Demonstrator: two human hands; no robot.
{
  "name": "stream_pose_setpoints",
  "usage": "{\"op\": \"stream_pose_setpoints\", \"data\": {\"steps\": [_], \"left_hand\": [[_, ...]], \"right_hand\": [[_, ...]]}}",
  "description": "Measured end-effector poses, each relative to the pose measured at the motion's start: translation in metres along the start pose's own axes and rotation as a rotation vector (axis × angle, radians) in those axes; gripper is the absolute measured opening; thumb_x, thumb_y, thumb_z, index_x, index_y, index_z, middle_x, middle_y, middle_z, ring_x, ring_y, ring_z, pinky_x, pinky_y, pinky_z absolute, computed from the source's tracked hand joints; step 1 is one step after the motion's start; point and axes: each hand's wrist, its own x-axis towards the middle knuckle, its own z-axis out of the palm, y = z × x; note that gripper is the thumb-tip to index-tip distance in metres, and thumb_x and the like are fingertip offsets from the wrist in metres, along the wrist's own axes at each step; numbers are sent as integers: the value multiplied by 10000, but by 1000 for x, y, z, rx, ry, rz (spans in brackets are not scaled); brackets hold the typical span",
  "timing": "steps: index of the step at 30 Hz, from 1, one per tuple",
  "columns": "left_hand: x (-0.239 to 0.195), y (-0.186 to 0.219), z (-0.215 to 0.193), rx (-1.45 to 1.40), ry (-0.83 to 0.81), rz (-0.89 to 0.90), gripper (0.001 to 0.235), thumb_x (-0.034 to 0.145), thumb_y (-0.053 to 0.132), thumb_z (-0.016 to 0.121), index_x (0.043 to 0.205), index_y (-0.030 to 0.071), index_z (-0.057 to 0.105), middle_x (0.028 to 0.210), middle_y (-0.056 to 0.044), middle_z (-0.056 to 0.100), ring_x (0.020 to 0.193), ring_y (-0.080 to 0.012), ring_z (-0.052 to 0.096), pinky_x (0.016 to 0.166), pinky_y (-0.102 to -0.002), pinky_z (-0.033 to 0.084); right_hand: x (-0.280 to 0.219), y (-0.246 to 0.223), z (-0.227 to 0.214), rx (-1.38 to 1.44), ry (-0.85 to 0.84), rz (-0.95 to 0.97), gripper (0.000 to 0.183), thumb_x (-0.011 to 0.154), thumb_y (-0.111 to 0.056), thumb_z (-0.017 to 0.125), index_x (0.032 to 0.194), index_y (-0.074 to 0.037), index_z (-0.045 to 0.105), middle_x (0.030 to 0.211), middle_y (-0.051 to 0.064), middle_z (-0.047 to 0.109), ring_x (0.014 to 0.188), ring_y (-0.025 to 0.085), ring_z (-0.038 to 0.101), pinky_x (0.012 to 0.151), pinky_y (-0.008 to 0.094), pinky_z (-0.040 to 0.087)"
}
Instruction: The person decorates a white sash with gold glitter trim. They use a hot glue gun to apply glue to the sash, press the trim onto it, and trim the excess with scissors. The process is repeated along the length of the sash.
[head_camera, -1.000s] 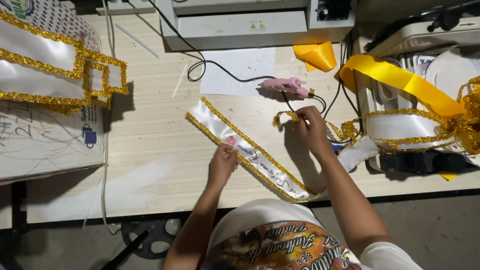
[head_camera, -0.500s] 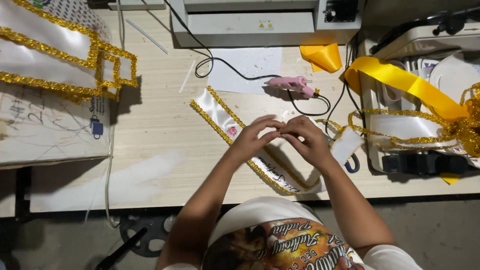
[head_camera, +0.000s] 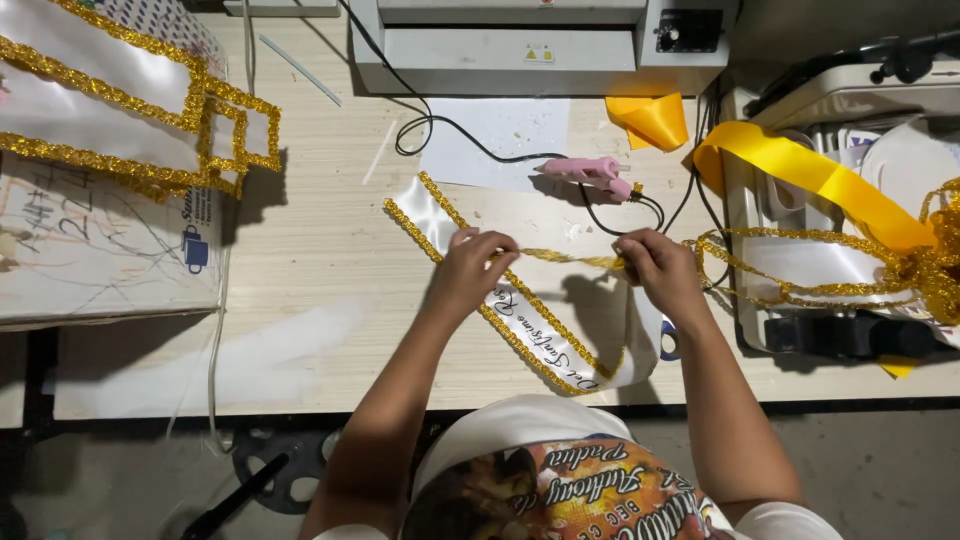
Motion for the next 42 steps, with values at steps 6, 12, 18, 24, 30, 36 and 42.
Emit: {"op": "stream_pose_setpoints", "data": {"steps": [6, 12, 18, 24, 30, 36, 42], "left_hand": [[-21, -35, 19, 232, 44, 238, 80, 1010, 187, 671, 1042, 114, 675, 1021, 8, 740, 1001, -157, 688, 1162, -481, 408], [-17, -20, 21, 213, 260, 180, 483, 872, 250, 716, 1308, 65, 619, 1369, -162, 594, 1171, -341, 600, 980, -449, 457], [-9, 45, 11, -295, -291, -371, 426, 990, 356, 598, 1400, 237, 589, 1511, -2, 529, 1014, -257, 722, 970, -369, 578], [24, 48, 81, -684, -127, 233, 535, 932, 262, 792, 1380, 73, 567, 1296, -127, 672, 1185, -226, 658, 1022, -360, 522], [35, 25, 45, -886, -329, -57, 367, 936, 242, 720, 1281, 115, 699, 1175, 1, 739, 1023, -110, 722, 918, -271, 615], [21, -36, 29, -967, -293, -266, 369, 1009, 181, 711, 1367, 89, 719, 902, -12, 610, 801, -137, 501, 697, -274, 456], [9, -34, -6, -614, -184, -156, 343, 999, 212, 590, 1317, 116, 675, 1012, 8, 679, 948, -128, 692, 808, -282, 541]], "right_hand": [[12, 69, 3, -152, -36, 168, 350, 1067, -258, 653, 857, 16, 710, 637, 33, 544, 562, 89, 455, 512, 287, 371], [5, 33, -4, 106, -73, 226, 189, 1017, -180, 591, 1066, -73, 739, 841, -48, 673, 748, 20, 569, 665, 193, 478], [3, 30, -9, 555, -168, 237, 166, 1036, -51, 585, 1143, 15, 694, 1006, 52, 680, 888, 89, 616, 783, 233, 517], [7, -4, -7, 477, -236, 170, 167, 979, -39, 566, 1096, 19, 669, 1015, 37, 711, 914, 94, 673, 805, 226, 550], [27, 8, -40, 449, 1, 63, 165, 1073, -42, 580, 1180, 34, 681, 877, 44, 627, 825, 110, 591, 756, 229, 480], [39, 32, -44, 576, 13, -46, 112, 1053, -25, 605, 1150, -15, 550, 910, 57, 631, 829, 128, 620, 766, 252, 531], [44, 59, -36, 164, 17, 135, 129, 1104, -75, 635, 1129, 30, 706, 929, 109, 692, 722, 139, 523, 629, 280, 419]]}}
